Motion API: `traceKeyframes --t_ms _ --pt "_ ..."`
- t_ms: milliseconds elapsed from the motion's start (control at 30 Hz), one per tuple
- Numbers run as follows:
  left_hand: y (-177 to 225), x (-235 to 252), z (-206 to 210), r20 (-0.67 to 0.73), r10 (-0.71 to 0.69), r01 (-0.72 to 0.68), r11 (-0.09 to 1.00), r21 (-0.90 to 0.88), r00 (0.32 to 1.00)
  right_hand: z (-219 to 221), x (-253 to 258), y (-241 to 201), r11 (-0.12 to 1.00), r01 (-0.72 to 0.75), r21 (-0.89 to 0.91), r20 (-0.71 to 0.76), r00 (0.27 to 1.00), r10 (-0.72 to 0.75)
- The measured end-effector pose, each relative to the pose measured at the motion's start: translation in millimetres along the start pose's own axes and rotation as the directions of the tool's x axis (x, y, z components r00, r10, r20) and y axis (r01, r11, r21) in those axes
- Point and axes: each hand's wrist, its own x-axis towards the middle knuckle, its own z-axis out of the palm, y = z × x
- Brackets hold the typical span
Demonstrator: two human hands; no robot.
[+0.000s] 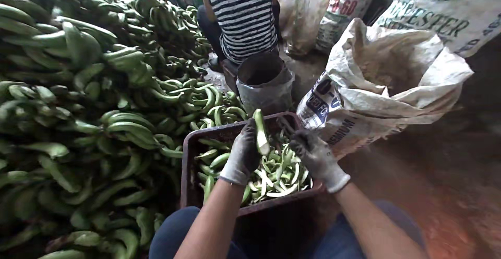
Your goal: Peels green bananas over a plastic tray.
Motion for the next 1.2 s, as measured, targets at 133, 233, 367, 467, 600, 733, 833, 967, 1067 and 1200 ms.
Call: traceKeyframes --t_ms 133,233,367,467,600,733,833,967,1067,1200 --pt "-9 -1 0 0.007 0.059 -0.060 0.998 0.027 0.998 16 -25 -23 0.980 0.177 0.090 0.118 0.975 -0.187" --pt "-9 -10 3 0.086 -0.049 0.037 0.990 0.136 0.995 14 -8 -17 0.991 0.105 -0.087 0.095 0.991 -0.097" --pt "-8 -16 13 0.188 -0.249 0.219 0.961 0.168 0.950 -9 34 24 0.964 -0.161 -0.210 -0.096 0.985 0.144" --pt "-7 -12 12 0.133 -0.189 0.176 0.979 0.104 0.973 -22 22 15 0.985 -0.143 -0.098 -0.036 0.990 0.140" --pt "-12 2 -2 -0.001 -0.024 0.024 1.000 0.006 1.000 1 -11 -10 0.997 0.039 0.062 0.040 0.998 -0.042" --pt "-7 0 -3 -0.060 0.050 -0.047 0.998 0.053 0.997 10 -25 -21 0.972 0.186 0.144 0.122 0.971 -0.204" --pt "-4 -4 1 -0.041 0.057 -0.056 0.998 0.038 0.997 8 -20 -17 0.969 0.192 0.153 0.077 0.976 -0.205" --pt "-4 -6 5 0.051 0.021 -0.025 0.997 0.076 0.998 6 -13 -10 0.985 0.141 0.097 0.125 0.980 -0.153" --pt "-9 -11 11 0.097 -0.085 0.071 0.987 0.141 0.992 9 0 -4 0.996 0.070 -0.054 0.026 0.997 -0.068" --pt "-6 -16 12 0.187 -0.180 0.146 0.972 0.183 0.966 0 25 21 0.995 -0.084 -0.047 -0.168 0.983 0.075"
